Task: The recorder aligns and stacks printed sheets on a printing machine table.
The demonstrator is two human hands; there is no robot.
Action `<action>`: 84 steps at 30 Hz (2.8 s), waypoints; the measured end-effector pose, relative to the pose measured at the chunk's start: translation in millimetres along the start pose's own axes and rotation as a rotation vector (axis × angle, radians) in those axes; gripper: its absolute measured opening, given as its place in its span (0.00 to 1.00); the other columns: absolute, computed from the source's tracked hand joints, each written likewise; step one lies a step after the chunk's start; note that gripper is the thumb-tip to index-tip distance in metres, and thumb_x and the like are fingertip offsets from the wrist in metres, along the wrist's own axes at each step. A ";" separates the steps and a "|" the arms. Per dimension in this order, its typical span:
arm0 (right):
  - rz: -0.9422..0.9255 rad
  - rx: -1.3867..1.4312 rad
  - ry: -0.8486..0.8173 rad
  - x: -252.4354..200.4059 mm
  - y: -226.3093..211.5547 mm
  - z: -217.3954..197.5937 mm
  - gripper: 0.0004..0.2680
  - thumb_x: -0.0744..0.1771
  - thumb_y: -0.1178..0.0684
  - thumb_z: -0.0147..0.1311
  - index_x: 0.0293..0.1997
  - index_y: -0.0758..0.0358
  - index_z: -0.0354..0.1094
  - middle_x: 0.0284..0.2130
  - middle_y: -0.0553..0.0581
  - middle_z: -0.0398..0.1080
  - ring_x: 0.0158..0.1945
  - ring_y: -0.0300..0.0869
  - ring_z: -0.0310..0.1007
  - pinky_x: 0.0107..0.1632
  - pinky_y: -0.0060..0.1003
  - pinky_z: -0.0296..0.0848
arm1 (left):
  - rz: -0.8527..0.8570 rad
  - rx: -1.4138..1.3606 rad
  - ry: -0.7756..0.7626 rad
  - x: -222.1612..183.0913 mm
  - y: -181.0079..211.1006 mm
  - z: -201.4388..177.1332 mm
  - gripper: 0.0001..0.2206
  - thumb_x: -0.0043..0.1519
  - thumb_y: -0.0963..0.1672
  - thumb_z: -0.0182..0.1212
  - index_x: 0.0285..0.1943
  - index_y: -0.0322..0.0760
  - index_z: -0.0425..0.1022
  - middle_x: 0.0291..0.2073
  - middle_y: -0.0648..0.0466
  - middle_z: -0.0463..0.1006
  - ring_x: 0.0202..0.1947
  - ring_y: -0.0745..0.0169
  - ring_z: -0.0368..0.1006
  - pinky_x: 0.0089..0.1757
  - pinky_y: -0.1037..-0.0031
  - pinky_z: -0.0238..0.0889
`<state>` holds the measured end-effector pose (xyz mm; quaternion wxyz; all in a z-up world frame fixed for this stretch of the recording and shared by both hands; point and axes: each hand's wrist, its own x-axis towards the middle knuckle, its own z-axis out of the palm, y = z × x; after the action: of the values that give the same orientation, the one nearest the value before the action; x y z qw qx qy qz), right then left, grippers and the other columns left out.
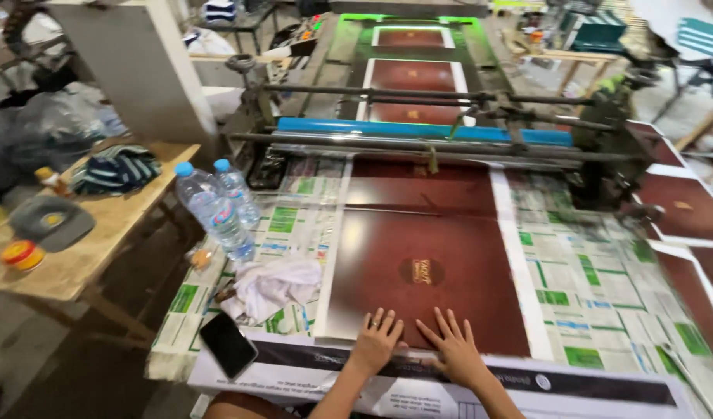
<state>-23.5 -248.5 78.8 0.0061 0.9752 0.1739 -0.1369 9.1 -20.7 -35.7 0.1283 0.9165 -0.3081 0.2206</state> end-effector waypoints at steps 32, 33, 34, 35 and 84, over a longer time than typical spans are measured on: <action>0.257 0.078 0.353 110.4 39.4 29.4 0.30 0.66 0.22 0.39 0.77 0.29 0.39 0.78 0.58 0.33 0.77 0.68 0.27 0.65 0.82 0.26 | 0.068 -0.157 -0.111 10.2 -3.6 -64.7 0.28 0.66 0.54 0.56 0.72 0.36 0.67 0.67 0.44 0.68 0.64 0.43 0.62 0.61 0.53 0.53; 0.265 0.075 0.327 120.3 42.8 28.8 0.30 0.66 0.22 0.39 0.77 0.28 0.37 0.77 0.58 0.32 0.77 0.68 0.25 0.64 0.82 0.26 | 0.072 -0.153 -0.120 9.1 -5.4 -61.0 0.29 0.66 0.54 0.56 0.71 0.35 0.67 0.67 0.44 0.68 0.64 0.41 0.61 0.61 0.52 0.52; 0.254 0.086 0.336 131.5 43.9 25.6 0.30 0.66 0.22 0.39 0.77 0.28 0.37 0.77 0.58 0.32 0.77 0.68 0.25 0.64 0.82 0.26 | 0.070 -0.136 -0.122 10.2 -9.5 -62.1 0.29 0.66 0.54 0.56 0.71 0.35 0.67 0.67 0.44 0.68 0.64 0.41 0.61 0.61 0.52 0.52; 0.254 0.092 0.363 136.4 47.1 26.1 0.30 0.65 0.21 0.38 0.77 0.28 0.37 0.78 0.58 0.32 0.77 0.67 0.25 0.64 0.83 0.26 | 0.062 -0.149 -0.131 9.2 -8.2 -61.3 0.28 0.67 0.55 0.56 0.72 0.36 0.67 0.67 0.43 0.67 0.67 0.41 0.60 0.63 0.51 0.49; -0.176 0.147 0.679 -4.6 27.6 -46.1 0.20 0.68 0.64 0.48 0.63 0.42 0.73 0.62 0.55 0.71 0.67 0.49 0.67 0.65 0.47 0.63 | 0.144 0.019 0.455 -6.0 20.5 -64.0 0.13 0.71 0.46 0.63 0.64 0.50 0.74 0.64 0.57 0.70 0.66 0.61 0.64 0.67 0.55 0.49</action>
<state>-6.1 -273.2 123.4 -0.1340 0.9442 0.2391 0.1828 -28.8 -9.8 19.0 0.1699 0.8201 -0.3337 0.4327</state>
